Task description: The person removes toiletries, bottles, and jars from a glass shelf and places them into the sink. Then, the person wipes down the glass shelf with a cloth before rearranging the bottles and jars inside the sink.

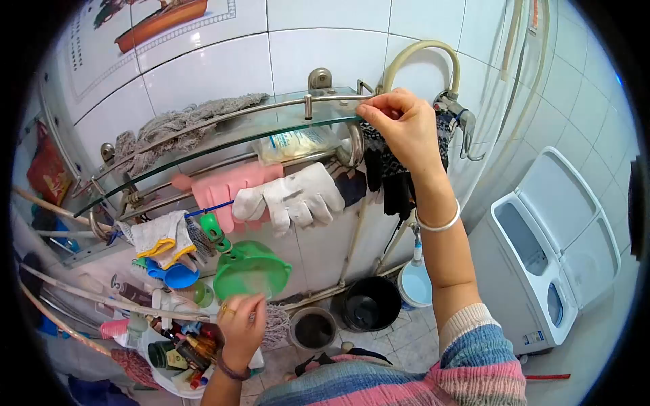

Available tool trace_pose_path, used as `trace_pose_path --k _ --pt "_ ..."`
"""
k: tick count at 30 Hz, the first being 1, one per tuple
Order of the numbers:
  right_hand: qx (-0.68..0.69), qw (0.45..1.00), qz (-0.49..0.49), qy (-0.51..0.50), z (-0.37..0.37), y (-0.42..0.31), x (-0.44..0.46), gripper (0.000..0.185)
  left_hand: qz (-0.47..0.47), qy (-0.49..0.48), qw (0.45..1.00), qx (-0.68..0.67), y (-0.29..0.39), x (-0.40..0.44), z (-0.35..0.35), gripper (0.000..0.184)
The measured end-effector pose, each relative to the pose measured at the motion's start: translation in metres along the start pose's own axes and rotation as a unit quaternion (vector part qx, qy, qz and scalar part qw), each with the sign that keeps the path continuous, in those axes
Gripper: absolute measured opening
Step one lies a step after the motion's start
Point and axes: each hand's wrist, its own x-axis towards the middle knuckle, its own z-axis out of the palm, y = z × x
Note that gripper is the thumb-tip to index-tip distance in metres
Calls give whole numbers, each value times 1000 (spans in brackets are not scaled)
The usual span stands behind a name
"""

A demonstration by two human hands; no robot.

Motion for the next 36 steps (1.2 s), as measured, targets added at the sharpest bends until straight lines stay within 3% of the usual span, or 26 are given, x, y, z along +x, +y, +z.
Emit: trace_pose_path --k 2,4,5,6,10,13,16,24,36 --pt "16 1000 -4 4 1 2 -1 20 30 -10 999 -40 22 36 5 15" --pt "33 999 -20 0 1 6 0 17 -24 -73 983 -167 42 75 12 17" --pt "46 999 -20 -4 1 7 0 17 -136 -106 934 -314 54 92 20 19" --pt "58 998 -20 -8 1 8 0 16 -242 -134 849 -450 65 108 28 22" --pt "80 996 -30 -18 0 14 1 16 -246 -152 707 -646 105 173 49 35" --pt "77 995 -64 -21 -1 14 0 12 -270 -102 613 -735 114 194 64 38" --pt "67 989 -128 -12 -2 17 0 9 -266 -88 555 -783 112 198 70 40" --pt "56 982 -179 4 1 22 1 12 -261 -80 578 -769 113 196 72 41" --pt "40 972 -229 41 3 20 -7 13 -271 -83 551 -785 108 196 72 42"
